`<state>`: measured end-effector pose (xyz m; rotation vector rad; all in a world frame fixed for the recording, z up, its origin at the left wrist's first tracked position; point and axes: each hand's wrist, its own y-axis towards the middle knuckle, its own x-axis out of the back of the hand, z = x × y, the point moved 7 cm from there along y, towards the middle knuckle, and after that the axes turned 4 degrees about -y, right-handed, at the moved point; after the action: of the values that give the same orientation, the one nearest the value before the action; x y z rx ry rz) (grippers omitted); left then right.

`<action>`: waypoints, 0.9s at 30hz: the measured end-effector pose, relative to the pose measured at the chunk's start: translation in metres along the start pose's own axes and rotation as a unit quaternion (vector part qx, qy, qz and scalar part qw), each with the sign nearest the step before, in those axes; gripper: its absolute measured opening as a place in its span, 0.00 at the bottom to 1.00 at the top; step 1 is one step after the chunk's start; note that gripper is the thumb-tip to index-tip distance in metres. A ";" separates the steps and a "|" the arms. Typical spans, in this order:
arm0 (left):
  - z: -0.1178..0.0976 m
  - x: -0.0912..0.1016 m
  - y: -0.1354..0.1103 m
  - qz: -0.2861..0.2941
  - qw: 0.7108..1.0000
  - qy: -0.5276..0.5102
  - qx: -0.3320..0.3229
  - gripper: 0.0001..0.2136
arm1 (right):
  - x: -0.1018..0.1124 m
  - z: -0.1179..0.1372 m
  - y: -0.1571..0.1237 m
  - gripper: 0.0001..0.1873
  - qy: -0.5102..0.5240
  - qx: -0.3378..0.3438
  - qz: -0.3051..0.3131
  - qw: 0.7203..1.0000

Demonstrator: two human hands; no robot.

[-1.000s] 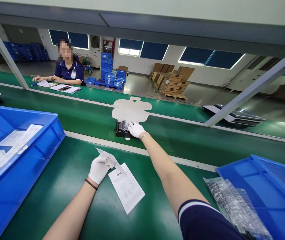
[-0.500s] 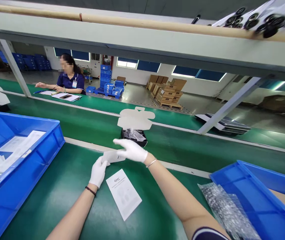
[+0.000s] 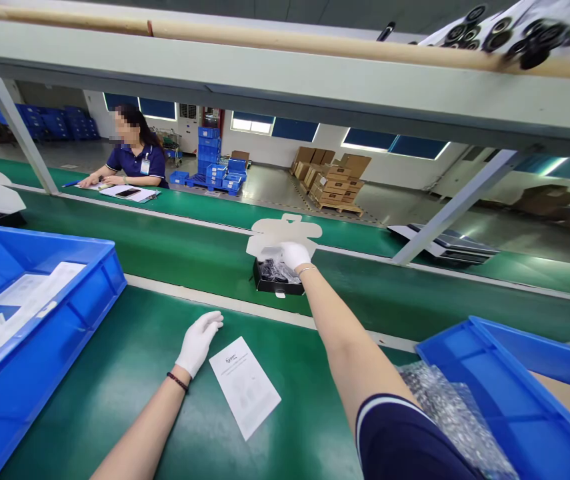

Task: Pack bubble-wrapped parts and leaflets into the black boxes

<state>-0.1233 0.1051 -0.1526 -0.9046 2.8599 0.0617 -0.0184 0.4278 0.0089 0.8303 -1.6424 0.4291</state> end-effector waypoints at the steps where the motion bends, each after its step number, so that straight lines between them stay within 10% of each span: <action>1: 0.000 0.000 0.000 0.000 1.000 0.000 0.001 0.24 | -0.005 -0.001 -0.001 0.19 0.003 -0.009 0.002 1.000; 9: -0.003 0.001 -0.001 -0.014 1.000 -0.020 -0.004 0.21 | 0.022 0.024 -0.081 0.24 0.052 -0.090 -0.069 0.992; 12: -0.003 0.001 -0.002 -0.019 1.000 -0.014 -0.007 0.20 | 0.000 0.102 -0.171 0.26 0.151 0.030 0.046 0.987; 14: -0.003 -0.001 -0.004 -0.014 1.000 0.013 -0.014 0.18 | -0.016 0.148 -0.231 0.44 0.173 0.081 0.116 0.975; 19: -0.008 -0.013 -0.011 0.024 0.989 0.131 -0.057 0.16 | -0.039 0.166 -0.284 0.59 0.221 -0.011 0.170 0.960; 27: -0.008 -0.014 -0.018 0.076 0.978 0.179 -0.079 0.20 | -0.064 0.122 -0.279 0.09 0.339 -0.098 0.134 0.926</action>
<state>-0.1024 0.0976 -0.1429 -0.7893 3.2980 0.1606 0.1005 0.1745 -0.1262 0.2480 -1.1185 0.6470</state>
